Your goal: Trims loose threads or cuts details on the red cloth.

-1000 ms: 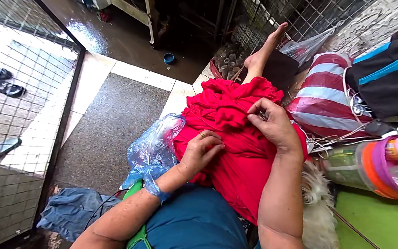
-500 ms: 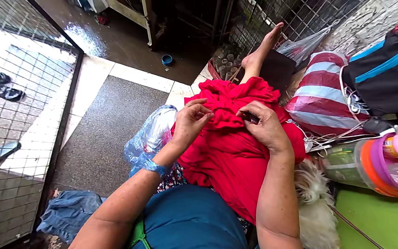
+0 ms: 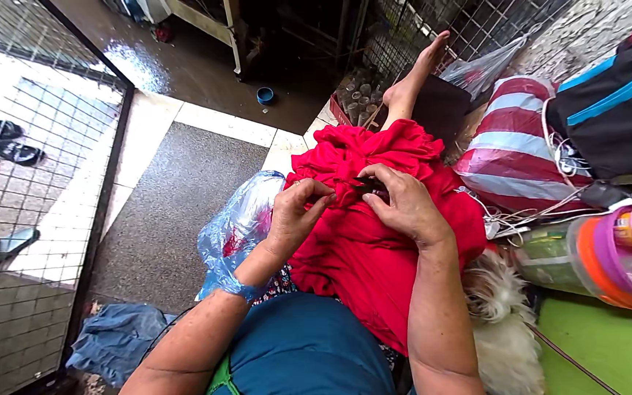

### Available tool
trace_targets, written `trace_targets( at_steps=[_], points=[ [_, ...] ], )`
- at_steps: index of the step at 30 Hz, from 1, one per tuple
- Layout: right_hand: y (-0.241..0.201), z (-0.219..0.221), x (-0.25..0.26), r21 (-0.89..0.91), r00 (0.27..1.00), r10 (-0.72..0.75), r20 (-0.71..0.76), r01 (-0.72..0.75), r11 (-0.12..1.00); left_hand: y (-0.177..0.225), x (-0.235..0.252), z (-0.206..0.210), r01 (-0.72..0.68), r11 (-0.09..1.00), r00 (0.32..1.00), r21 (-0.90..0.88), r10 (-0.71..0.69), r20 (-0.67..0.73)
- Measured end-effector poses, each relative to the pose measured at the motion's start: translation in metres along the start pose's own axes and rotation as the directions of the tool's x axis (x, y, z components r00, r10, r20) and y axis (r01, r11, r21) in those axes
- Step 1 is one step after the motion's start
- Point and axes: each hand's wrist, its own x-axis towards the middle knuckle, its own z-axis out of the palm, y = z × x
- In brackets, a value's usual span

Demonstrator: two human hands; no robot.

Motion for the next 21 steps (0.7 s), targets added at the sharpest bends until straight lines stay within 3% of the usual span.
trace_targets(
  at_steps=[8,13,17,21],
  points=[
    [-0.015,0.022,0.005,-0.182,0.998,-0.050,-0.049,0.040,0.983,0.005,0.000,0.012,-0.079,0.994,0.997,0.081,0.078,0.019],
    [-0.013,0.024,0.007,-0.185,0.992,-0.077,-0.095,0.058,0.981,0.007,-0.001,0.011,-0.128,0.987,0.991,0.094,0.124,0.041],
    [-0.013,0.016,0.008,-0.089,0.996,-0.005,-0.090,-0.004,0.996,0.002,-0.004,0.000,-0.041,0.995,0.999,0.087,0.040,0.015],
    [-0.018,0.024,0.013,-0.181,0.994,0.108,0.007,-0.105,0.978,0.003,-0.006,-0.018,0.105,0.994,0.994,0.036,-0.104,-0.014]
  ],
)
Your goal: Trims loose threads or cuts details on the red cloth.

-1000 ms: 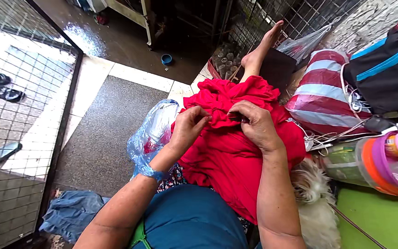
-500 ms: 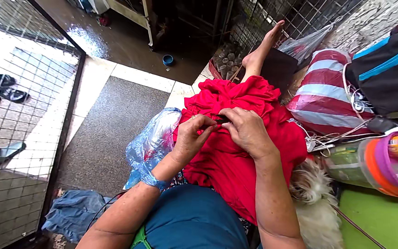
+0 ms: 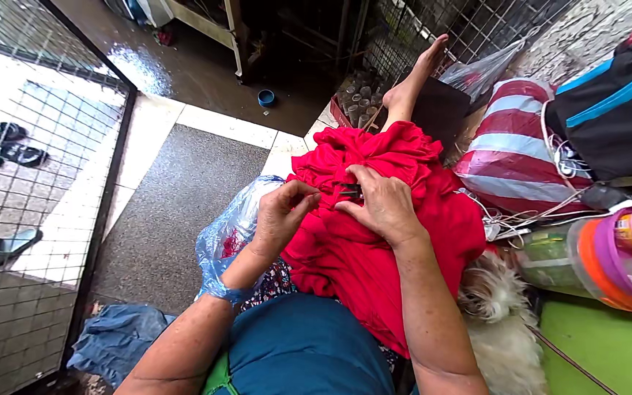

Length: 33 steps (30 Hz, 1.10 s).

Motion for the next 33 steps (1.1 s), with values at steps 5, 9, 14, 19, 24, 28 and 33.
trace_targets(
  at_steps=[5,9,14,19,24,28,33],
  points=[
    [0.021,-0.009,0.004,0.314,0.924,0.097,-0.370,0.026,0.949,0.014,-0.016,-0.011,0.109,0.994,0.983,0.027,-0.112,0.144],
    [0.083,-0.030,-0.004,0.489,0.753,0.467,-0.463,-0.223,0.843,0.026,-0.036,0.006,0.091,0.996,0.930,0.004,-0.087,0.358],
    [0.127,-0.020,-0.003,0.278,0.780,0.625,-0.039,-0.592,0.756,0.043,-0.050,0.028,-0.081,0.992,0.833,-0.092,0.118,0.540],
    [0.092,-0.030,-0.009,0.310,0.765,0.543,-0.346,-0.453,0.836,0.066,-0.049,0.033,-0.142,0.972,0.761,-0.190,0.229,0.607],
    [0.025,-0.054,-0.005,0.270,0.855,0.189,-0.483,-0.060,0.961,0.085,-0.048,0.031,-0.155,0.944,0.676,-0.293,0.318,0.665],
    [-0.041,-0.005,0.021,0.361,0.991,-0.123,0.051,0.097,0.928,0.094,-0.046,0.020,-0.195,0.934,0.656,-0.299,0.351,0.668],
    [-0.047,0.042,0.022,0.200,0.920,-0.172,0.353,0.106,0.974,0.080,-0.049,-0.025,-0.215,0.967,0.856,0.135,0.120,0.503]
  ],
)
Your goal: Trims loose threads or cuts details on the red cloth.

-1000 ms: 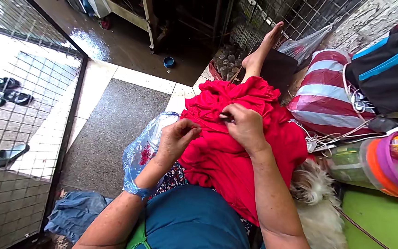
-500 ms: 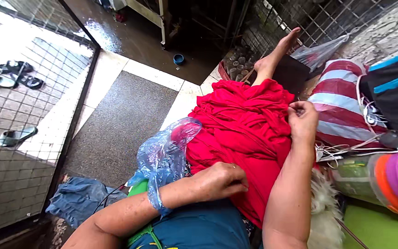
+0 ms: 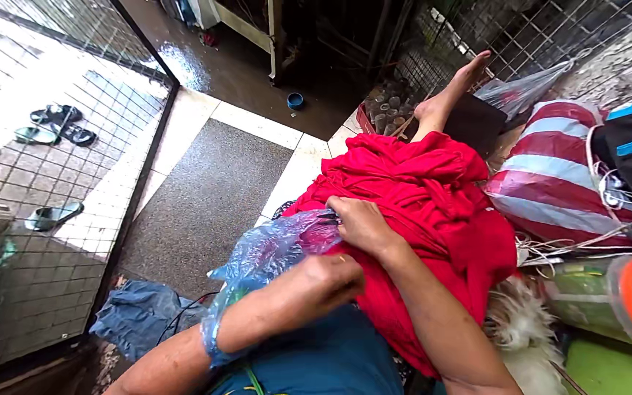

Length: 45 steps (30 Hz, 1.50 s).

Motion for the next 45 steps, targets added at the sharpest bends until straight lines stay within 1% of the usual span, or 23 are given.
trace_targets(
  at_steps=[2,3,5,7,8,9,10,11,14,16,17,19,20,23,24,25,27,28,29,33,35,40,45],
  points=[
    [0.005,-0.010,-0.009,0.101,0.999,-0.038,-0.033,0.041,0.994,-0.020,-0.015,-0.014,0.241,0.951,0.970,0.193,-0.238,-0.040],
    [0.007,-0.013,-0.013,0.149,0.998,-0.051,-0.019,0.054,0.987,-0.029,-0.020,-0.020,0.369,0.894,0.926,0.256,-0.377,-0.017],
    [0.011,-0.013,-0.016,0.193,0.994,-0.082,0.070,0.067,0.979,-0.044,-0.025,-0.032,0.577,0.748,0.770,0.327,-0.632,0.088],
    [0.009,-0.011,-0.016,0.195,0.974,-0.089,0.210,0.047,0.980,-0.050,-0.026,-0.037,0.667,0.631,0.633,0.396,-0.760,0.147],
    [0.007,-0.010,-0.015,0.198,0.964,-0.083,0.254,0.032,0.980,-0.048,-0.024,-0.040,0.702,0.577,0.553,0.416,-0.811,0.191],
    [0.006,-0.008,-0.014,0.216,0.965,-0.084,0.250,0.029,0.976,-0.047,-0.022,-0.042,0.720,0.550,0.506,0.422,-0.833,0.222],
    [0.005,-0.007,-0.014,0.238,0.977,-0.081,0.197,0.033,0.971,-0.047,-0.023,-0.044,0.722,0.556,0.503,0.412,-0.830,0.240],
    [0.006,-0.006,-0.014,0.264,0.992,-0.080,0.098,0.052,0.963,-0.049,-0.025,-0.046,0.710,0.590,0.536,0.384,-0.807,0.249],
    [0.008,-0.013,-0.006,0.277,0.972,-0.044,-0.232,0.110,0.955,-0.054,-0.032,-0.051,0.594,0.770,0.758,0.233,-0.633,0.158],
    [0.006,-0.024,0.007,0.265,0.951,0.051,-0.305,0.034,0.964,-0.050,-0.024,-0.056,0.562,0.822,0.818,0.087,-0.569,0.086],
    [0.004,-0.030,0.014,0.262,0.956,0.099,-0.277,-0.025,0.965,-0.046,-0.018,-0.058,0.561,0.828,0.827,0.002,-0.560,0.048],
    [-0.002,-0.040,0.031,0.260,0.969,0.202,-0.139,-0.162,0.952,-0.043,-0.002,-0.058,0.539,0.831,0.832,-0.135,-0.550,-0.065],
    [-0.002,-0.041,0.040,0.275,0.967,0.241,-0.087,-0.210,0.938,-0.048,0.008,-0.055,0.513,0.845,0.835,-0.153,-0.532,-0.141],
    [0.008,-0.024,0.057,0.422,0.935,0.347,-0.067,-0.289,0.859,-0.091,0.040,-0.041,0.482,0.862,0.799,-0.159,-0.507,-0.323],
    [0.012,-0.015,0.058,0.483,0.918,0.390,-0.079,-0.307,0.820,-0.106,0.048,-0.036,0.526,0.836,0.772,-0.155,-0.546,-0.325],
    [0.015,-0.009,0.057,0.519,0.899,0.430,-0.078,-0.332,0.788,-0.118,0.054,-0.032,0.606,0.785,0.740,-0.125,-0.615,-0.272],
    [0.015,-0.005,0.051,0.525,0.878,0.475,-0.063,-0.376,0.764,-0.134,0.058,-0.026,0.766,0.643,0.641,0.012,-0.763,-0.081],
    [0.015,-0.006,0.049,0.514,0.877,0.475,-0.065,-0.379,0.770,-0.141,0.058,-0.021,0.805,0.590,0.592,0.065,-0.805,-0.024],
    [0.014,-0.008,0.047,0.505,0.880,0.470,-0.068,-0.376,0.777,-0.147,0.054,-0.015,0.812,0.578,0.581,0.084,-0.813,-0.017],
    [0.014,-0.010,0.048,0.489,0.892,0.448,-0.062,-0.364,0.793,-0.162,0.040,0.003,0.633,0.773,0.758,0.040,-0.608,-0.239],
    [0.014,-0.008,0.049,0.482,0.899,0.433,-0.065,-0.352,0.803,-0.168,0.041,0.007,0.570,0.818,0.801,0.082,-0.531,-0.275],
    [0.014,-0.007,0.047,0.424,0.893,0.445,-0.075,-0.375,0.824,-0.175,0.036,0.000,0.562,0.815,0.809,0.140,-0.507,-0.299],
    [0.007,-0.003,0.049,0.192,0.900,0.434,-0.041,-0.419,0.888,-0.170,0.016,-0.010,0.493,0.854,0.825,0.165,-0.398,-0.402]
  ],
)
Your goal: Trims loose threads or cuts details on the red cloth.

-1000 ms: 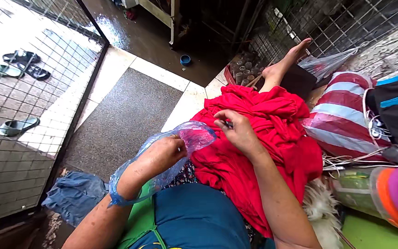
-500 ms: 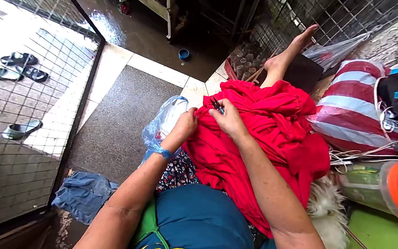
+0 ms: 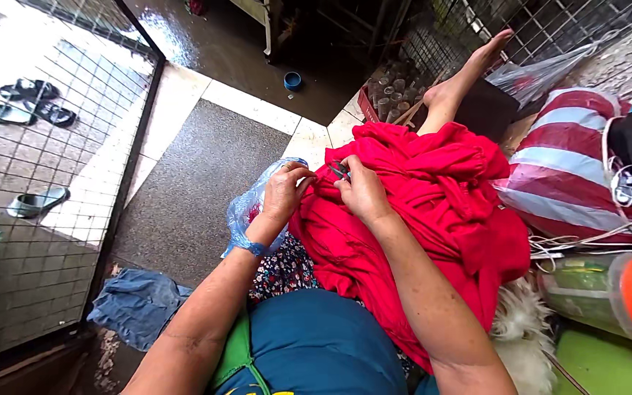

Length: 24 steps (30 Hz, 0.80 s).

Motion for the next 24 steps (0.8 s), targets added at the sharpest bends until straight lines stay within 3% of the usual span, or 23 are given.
trace_targets(
  at_steps=[11,15,21,24],
  points=[
    [0.007,0.013,-0.007,-0.231,0.963,-0.267,0.028,0.266,0.936,0.020,-0.014,-0.018,0.057,0.998,0.998,0.027,-0.056,-0.018],
    [0.007,0.017,-0.006,-0.259,0.956,-0.291,0.041,0.292,0.921,0.027,-0.015,-0.016,0.011,1.000,1.000,0.012,-0.011,-0.026],
    [0.005,0.008,-0.006,-0.209,0.963,-0.243,0.114,0.262,0.942,0.025,-0.014,-0.017,0.141,0.989,0.990,0.052,-0.141,0.001],
    [0.006,0.011,-0.006,-0.229,0.957,-0.269,0.107,0.287,0.930,0.026,-0.014,-0.020,0.098,0.995,0.995,0.020,-0.098,0.030]
  ],
)
